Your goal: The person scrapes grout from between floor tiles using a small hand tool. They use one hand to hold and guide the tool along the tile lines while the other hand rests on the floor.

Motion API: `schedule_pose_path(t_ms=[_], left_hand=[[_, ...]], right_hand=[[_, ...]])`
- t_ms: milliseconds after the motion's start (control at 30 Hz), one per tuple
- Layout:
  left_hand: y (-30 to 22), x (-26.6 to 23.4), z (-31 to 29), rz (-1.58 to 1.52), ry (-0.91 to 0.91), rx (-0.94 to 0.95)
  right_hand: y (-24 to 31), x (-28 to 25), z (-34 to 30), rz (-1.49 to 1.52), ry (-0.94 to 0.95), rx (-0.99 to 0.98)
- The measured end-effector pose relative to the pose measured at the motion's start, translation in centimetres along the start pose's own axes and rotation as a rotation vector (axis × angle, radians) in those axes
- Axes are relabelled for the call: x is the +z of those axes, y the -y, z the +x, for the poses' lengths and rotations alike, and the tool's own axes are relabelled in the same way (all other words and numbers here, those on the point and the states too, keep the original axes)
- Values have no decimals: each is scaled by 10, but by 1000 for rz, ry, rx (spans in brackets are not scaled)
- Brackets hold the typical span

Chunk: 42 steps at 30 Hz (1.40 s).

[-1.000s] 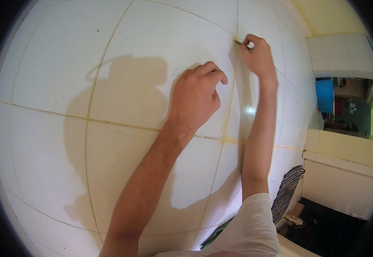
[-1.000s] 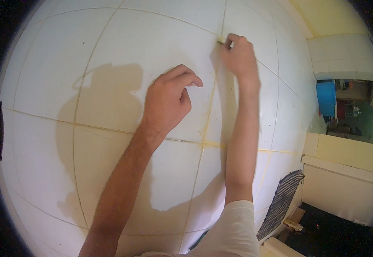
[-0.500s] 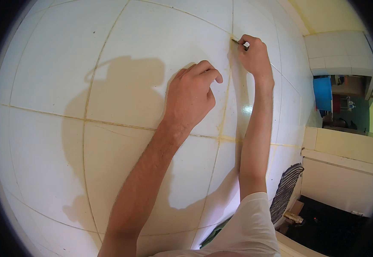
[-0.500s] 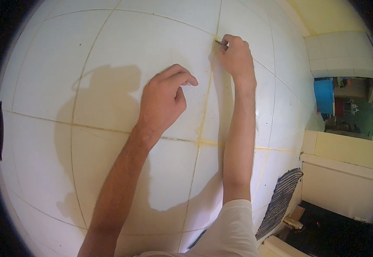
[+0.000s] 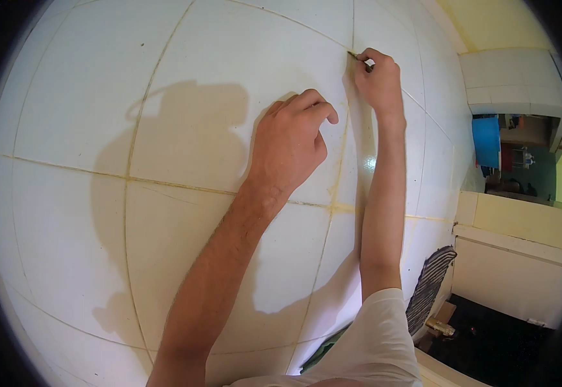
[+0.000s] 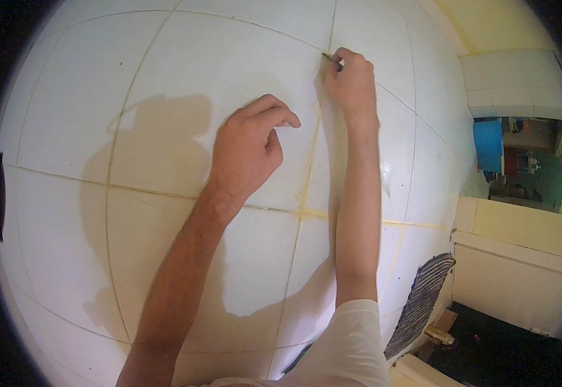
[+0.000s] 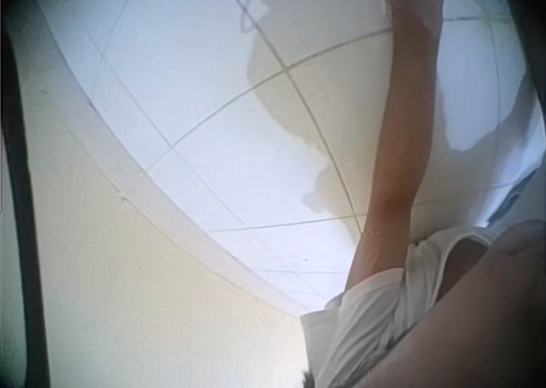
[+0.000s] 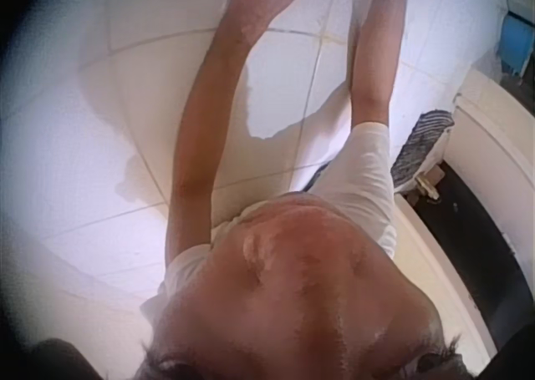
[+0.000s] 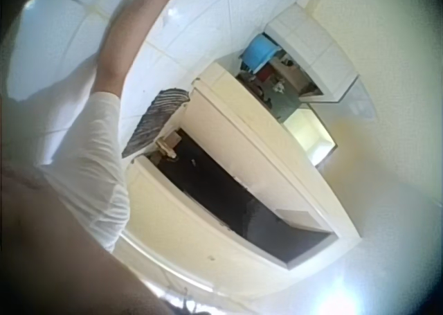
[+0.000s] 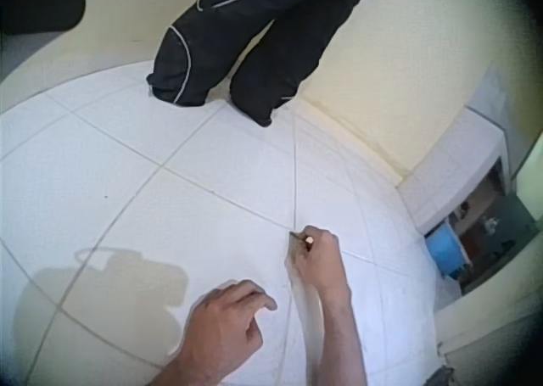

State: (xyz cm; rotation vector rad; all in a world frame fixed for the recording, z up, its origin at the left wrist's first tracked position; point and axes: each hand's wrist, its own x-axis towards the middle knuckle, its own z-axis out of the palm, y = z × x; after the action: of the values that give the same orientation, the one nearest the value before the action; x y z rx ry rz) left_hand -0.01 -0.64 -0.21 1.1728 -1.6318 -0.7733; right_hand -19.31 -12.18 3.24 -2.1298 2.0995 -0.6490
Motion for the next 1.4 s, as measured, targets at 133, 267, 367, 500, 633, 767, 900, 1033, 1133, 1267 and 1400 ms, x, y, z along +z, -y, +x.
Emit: schedule_pose_path(t_ms=[133, 267, 367, 500, 633, 767, 900, 1033, 1133, 1267, 1400], left_hand=[[3, 0, -1, 5, -6, 19], [3, 3, 0, -31, -37, 37], [0, 1, 2, -7, -19, 40], [6, -1, -2, -11, -38, 27], [1, 0, 0, -24, -19, 19], [4, 1, -1, -18, -15, 14], [0, 4, 1, -32, -13, 31], [3, 0, -1, -3, -26, 34], [1, -1, 0, -4, -11, 11], [5, 2, -1, -25, -18, 23], [4, 3, -1, -28, -33, 24]], right_hand=[[10, -30, -1, -52, 278, 85], [2, -1, 0, -116, 4, 99], [-12, -16, 6, -73, 74, 12], [8, -15, 1, -14, 142, 140], [1, -7, 2, -20, 63, 95], [-5, -9, 2, -6, 104, 28], [-5, 1, 2, -26, -12, 15], [12, -18, -1, -40, 160, 126], [4, -7, 1, -50, 49, 81], [4, -17, 1, -74, 136, 98], [-2, -3, -1, -57, 20, 66]])
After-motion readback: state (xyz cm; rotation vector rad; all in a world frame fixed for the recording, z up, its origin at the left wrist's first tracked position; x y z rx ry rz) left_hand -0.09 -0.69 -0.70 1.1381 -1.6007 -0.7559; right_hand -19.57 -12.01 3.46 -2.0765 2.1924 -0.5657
